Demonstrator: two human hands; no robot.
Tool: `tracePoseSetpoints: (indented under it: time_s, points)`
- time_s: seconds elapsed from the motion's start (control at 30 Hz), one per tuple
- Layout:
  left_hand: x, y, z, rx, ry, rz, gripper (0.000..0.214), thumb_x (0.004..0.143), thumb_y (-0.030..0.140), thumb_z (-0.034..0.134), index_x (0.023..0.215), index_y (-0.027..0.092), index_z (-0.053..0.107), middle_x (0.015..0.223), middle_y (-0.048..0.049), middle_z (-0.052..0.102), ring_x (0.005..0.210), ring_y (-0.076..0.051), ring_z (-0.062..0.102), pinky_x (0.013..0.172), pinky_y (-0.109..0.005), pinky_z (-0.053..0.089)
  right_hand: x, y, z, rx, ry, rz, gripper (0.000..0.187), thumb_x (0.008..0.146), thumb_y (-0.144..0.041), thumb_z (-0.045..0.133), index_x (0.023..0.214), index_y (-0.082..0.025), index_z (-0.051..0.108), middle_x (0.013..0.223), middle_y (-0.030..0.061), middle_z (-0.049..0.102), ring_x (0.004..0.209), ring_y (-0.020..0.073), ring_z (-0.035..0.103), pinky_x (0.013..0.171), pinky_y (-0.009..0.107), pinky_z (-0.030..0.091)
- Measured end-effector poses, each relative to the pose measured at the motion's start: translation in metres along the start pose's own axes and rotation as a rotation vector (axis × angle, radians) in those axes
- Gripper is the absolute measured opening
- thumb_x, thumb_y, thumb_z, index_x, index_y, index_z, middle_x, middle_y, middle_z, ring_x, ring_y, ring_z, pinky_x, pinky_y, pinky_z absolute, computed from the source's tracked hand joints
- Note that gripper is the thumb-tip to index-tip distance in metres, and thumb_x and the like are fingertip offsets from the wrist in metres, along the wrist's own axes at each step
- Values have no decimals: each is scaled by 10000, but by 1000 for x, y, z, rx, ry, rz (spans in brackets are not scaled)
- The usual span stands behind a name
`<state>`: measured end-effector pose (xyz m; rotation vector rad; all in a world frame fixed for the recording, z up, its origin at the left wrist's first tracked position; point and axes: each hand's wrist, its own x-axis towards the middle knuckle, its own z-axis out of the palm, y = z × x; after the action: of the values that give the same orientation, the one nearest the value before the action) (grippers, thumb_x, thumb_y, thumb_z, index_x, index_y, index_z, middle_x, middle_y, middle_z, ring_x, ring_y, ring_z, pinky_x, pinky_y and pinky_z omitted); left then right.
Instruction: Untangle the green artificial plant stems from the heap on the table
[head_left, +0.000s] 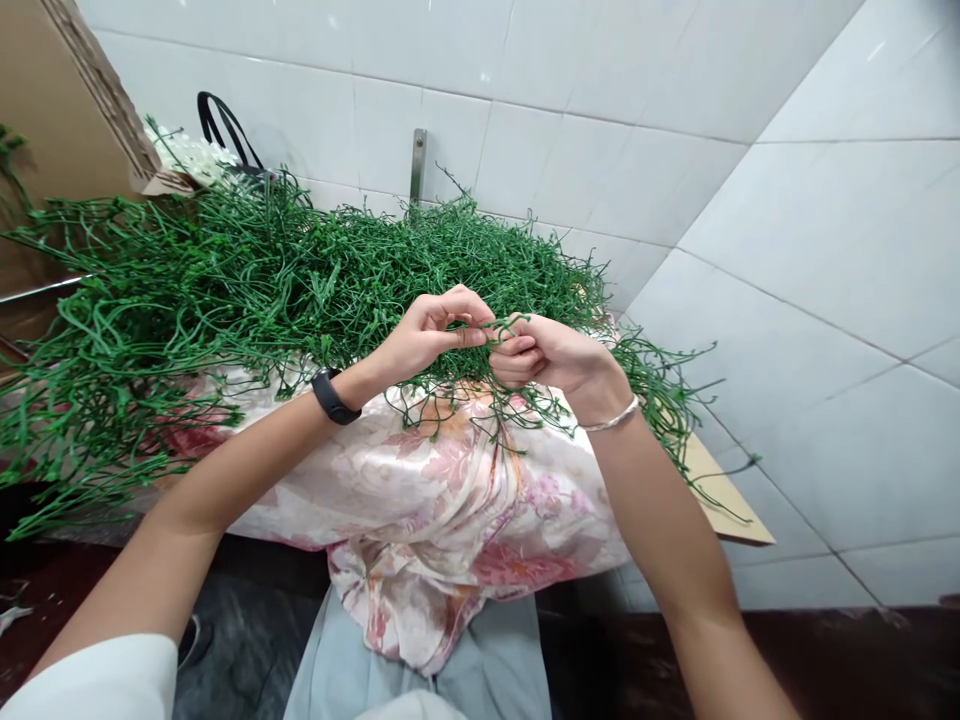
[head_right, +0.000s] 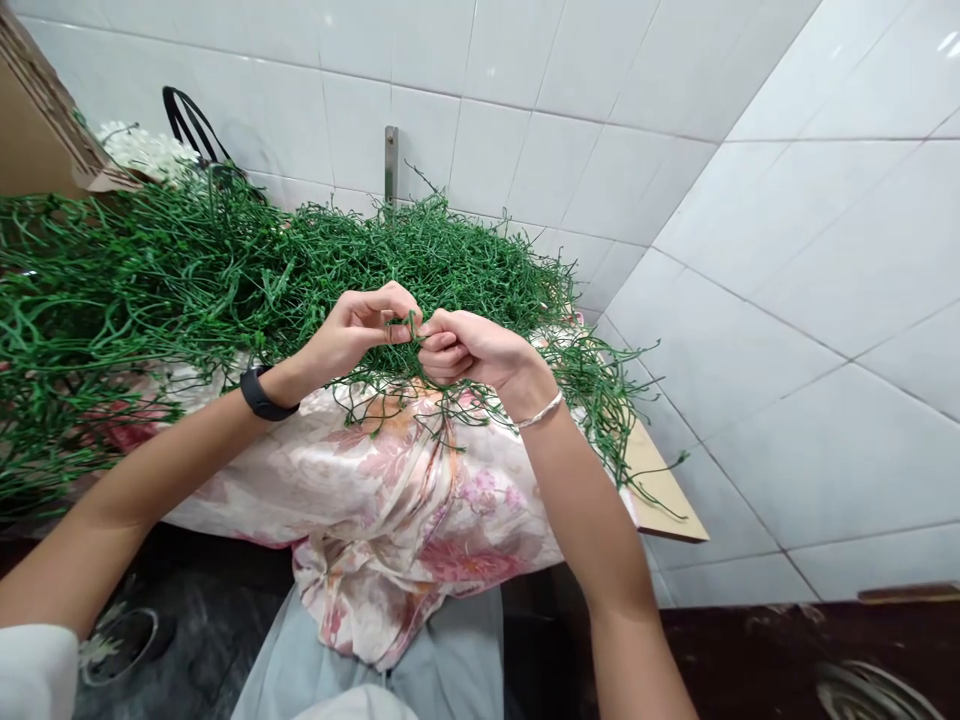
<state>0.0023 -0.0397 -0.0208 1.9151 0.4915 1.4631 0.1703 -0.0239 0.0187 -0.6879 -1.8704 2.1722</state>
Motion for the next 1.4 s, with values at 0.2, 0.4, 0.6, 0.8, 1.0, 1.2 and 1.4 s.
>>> tracePoseSetpoints:
  time_s: [0.2,0.4,0.6,0.8,1.0,1.2,1.4]
  points:
    - [0,2,0,71,-153,33,44,675,246,640,654,207,638,681,-9,573,788,-150,479,792,-326,370,-4,4,-3,-123,-33,13,325,732,-125,352,445,-195,217,400,-86,152,380,33,151,404,205,177]
    - [2,7,-4,-66,-6,7,64,667,249,656,674,190,631,718,3,586,737,-112,532,728,-277,425,-19,-6,-5,-513,161,6,348,742,-193,488,420,-152,363,399,-65,300,393,17,253,417,204,211]
    - [6,-2,-9,-51,328,-163,195,591,297,716,710,155,656,700,0,636,645,-77,557,627,-217,436,-48,-20,-24,-1008,256,140,275,725,-377,557,664,-132,665,636,40,617,586,94,522,541,232,382]
    - [7,-7,-10,-50,395,-203,230,571,320,730,711,151,661,672,-2,648,620,-74,565,596,-207,438,-42,-13,-31,-1099,555,-54,292,684,-421,601,796,-162,675,766,41,654,702,137,574,614,267,434]
    - [4,-5,-5,-28,327,-201,260,575,345,727,734,150,662,662,-5,657,642,-99,606,622,-229,464,-6,1,-7,-1003,666,-534,335,694,-419,607,928,-183,641,977,50,641,920,166,569,808,326,439]
    - [3,-2,-3,-8,277,-206,263,585,320,720,768,142,655,672,-8,649,645,-98,605,638,-238,476,4,10,-8,-1066,669,-653,175,721,-314,592,806,-180,665,825,26,667,786,142,600,771,311,449]
    - [4,-5,-5,-16,276,-250,344,480,225,772,771,121,621,745,-10,622,683,-89,582,675,-237,482,7,13,-8,-1242,735,-687,139,785,-260,516,816,-167,615,828,32,648,785,140,583,751,292,433]
